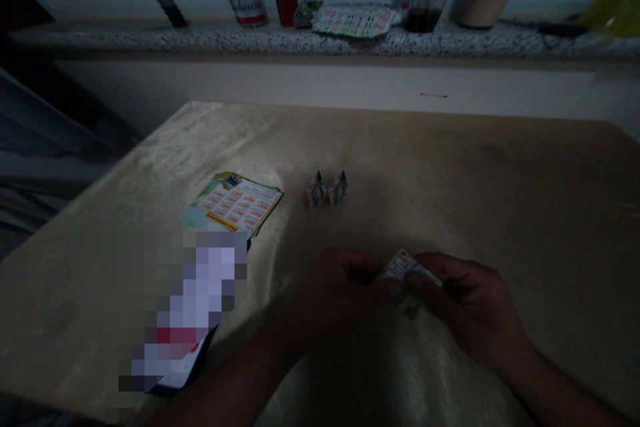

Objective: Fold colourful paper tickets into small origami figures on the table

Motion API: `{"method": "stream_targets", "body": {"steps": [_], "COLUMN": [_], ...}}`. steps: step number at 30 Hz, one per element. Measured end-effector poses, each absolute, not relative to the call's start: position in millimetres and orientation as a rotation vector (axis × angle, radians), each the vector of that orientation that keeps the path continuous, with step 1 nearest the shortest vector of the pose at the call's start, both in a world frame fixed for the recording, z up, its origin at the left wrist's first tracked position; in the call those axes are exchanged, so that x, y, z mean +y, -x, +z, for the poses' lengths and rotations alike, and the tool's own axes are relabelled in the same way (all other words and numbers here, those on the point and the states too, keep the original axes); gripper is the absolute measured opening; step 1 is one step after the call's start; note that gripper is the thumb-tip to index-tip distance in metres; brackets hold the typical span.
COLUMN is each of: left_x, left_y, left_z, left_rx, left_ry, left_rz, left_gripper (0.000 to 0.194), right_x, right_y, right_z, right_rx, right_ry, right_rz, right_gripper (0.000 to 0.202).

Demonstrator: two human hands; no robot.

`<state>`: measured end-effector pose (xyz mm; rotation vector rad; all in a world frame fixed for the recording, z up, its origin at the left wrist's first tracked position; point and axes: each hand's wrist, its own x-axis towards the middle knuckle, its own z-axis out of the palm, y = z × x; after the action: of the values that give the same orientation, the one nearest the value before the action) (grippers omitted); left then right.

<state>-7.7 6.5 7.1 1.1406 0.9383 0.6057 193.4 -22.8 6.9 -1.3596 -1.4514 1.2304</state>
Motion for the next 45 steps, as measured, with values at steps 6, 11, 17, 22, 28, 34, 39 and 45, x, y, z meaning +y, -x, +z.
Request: {"method": "stream_targets", "body": {"steps": [6, 11, 17, 22, 28, 34, 39, 45], "left_x": [4.5, 4.1, 6.5, 9.6, 11.4, 8.9, 7.4, 6.1], "left_y": [8.4, 8.3, 9.1, 11.9, 13.9, 13.5, 11.3, 11.2], "left_z": [8.5, 7.9, 11.2, 10.7, 9.4, 12.3, 11.1, 10.4], "left_rx": [0.988, 0.894, 0.855, 0.931, 0.862, 0.890, 0.888, 0.897], "left_ry": [-1.195, -1.058, -0.962, -1.009, -0.996, -1.035, -1.285, -1.386], "left_rz": [0.632, 0.682, 0.615, 0.590, 0.713, 0.676, 0.772, 0.813], "left_gripper": [0.022, 0.017, 0.013, 0.015, 0.010, 0.014, 0.015, 0.016], "right_x": [-22.9, -24.8, -25.9, -22.7, -22.9, -21.0, -22.0, -21.6], "right_y": [-191.7, -193.4, -197.2, -197.5, -198.7, -197.0, -196.7, -193.3], "right_z": [11.3, 10.5, 9.0, 12.0, 10.7, 14.0, 13.1, 8.0], "right_rx": [-1.457, -1.419, -1.321, -1.277, -1.270, -1.265, -1.307, -1.323], "right_ry": [1.338, 1.266, 1.259, 1.261, 1.308, 1.275, 1.254, 1.269], "right_rz": [1.241, 1.374, 1.502, 1.450, 1.416, 1.427, 1.444, 1.499], "right_gripper": [0.020, 0.021, 0.025, 0.028, 0.030, 0.028, 0.026, 0.019]}}
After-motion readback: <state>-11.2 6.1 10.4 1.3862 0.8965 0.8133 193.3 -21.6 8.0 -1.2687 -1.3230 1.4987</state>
